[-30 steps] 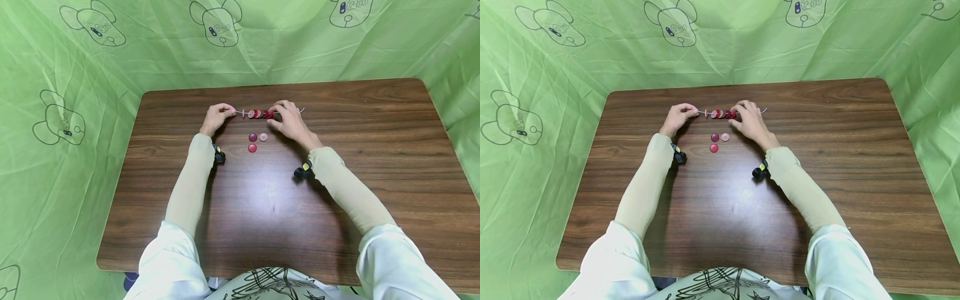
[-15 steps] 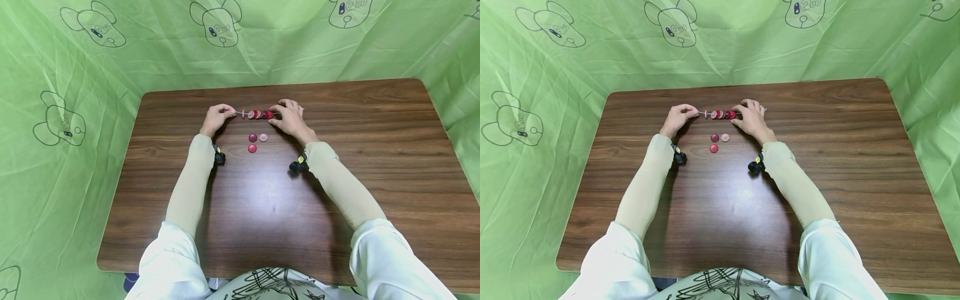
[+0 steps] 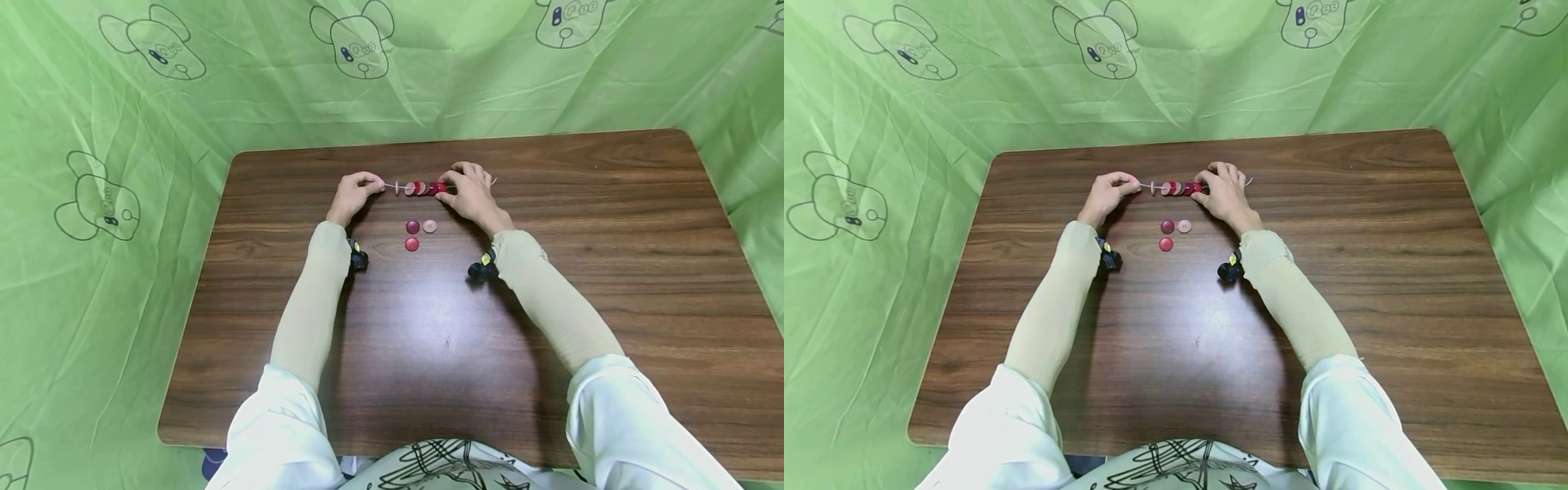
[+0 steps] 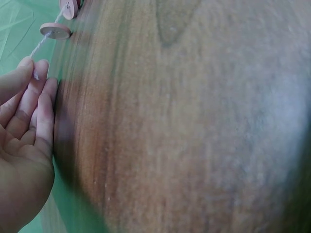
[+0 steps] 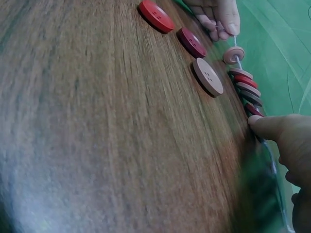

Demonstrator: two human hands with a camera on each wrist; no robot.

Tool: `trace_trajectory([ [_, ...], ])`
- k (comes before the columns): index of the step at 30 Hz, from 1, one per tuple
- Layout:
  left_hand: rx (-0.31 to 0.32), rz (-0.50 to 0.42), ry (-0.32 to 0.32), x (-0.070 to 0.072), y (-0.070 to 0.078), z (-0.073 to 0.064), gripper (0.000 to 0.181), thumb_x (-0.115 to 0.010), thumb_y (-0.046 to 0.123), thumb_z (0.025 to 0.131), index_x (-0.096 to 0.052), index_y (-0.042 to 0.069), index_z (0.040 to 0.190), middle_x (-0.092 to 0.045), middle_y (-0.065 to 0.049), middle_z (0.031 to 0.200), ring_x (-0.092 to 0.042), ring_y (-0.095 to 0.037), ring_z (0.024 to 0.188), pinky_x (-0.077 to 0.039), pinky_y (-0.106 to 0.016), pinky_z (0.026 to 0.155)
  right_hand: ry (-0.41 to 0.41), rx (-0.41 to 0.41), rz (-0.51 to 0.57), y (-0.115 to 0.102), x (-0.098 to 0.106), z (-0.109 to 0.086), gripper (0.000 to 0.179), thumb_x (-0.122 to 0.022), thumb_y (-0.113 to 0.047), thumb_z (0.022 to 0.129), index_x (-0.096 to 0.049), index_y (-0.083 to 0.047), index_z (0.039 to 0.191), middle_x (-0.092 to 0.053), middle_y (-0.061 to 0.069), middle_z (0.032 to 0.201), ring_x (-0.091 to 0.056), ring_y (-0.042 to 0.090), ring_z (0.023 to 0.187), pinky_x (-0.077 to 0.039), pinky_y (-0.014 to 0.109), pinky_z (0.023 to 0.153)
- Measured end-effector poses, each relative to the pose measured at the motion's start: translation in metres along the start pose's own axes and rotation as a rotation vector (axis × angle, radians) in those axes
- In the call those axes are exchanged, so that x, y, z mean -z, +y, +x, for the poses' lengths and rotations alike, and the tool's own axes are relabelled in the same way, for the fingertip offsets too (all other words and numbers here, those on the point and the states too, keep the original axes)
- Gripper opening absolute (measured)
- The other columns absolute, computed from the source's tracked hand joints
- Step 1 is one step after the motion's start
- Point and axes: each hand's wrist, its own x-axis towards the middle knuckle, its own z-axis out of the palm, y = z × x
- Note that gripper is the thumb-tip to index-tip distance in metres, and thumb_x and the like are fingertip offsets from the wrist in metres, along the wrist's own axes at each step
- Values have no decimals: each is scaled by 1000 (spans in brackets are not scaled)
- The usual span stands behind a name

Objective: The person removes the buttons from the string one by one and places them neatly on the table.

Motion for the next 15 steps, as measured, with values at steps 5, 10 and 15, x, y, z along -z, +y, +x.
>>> trace_trajectory([
  [5,11,6,-5,0,-1,0,15,-71,26,87,-72,12,94,-70,-2,100,-56,-8,95,-40,-25,90,6,10,-3,0,1,-2,32,-69,-35,87,-65,-17,114,-42,14,142,-27,36,134,-15,54,107],
  [10,9,9,-4,0,-1,0,15,-71,26,87,-72,12,94,-70,-2,101,-56,-9,96,-40,-26,91,16,7,1,4,3,-5,32,-69,-35,88,-65,-17,114,-42,14,142,-27,36,134,-15,54,107],
  [15,8,12,-9,0,-1,1,15,-71,26,87,-72,12,94,-70,-2,102,-56,-9,97,-40,-26,92,27,6,1,9,5,-6,33,-68,-34,88,-66,-16,115,-43,14,142,-27,35,135,-14,54,107],
])
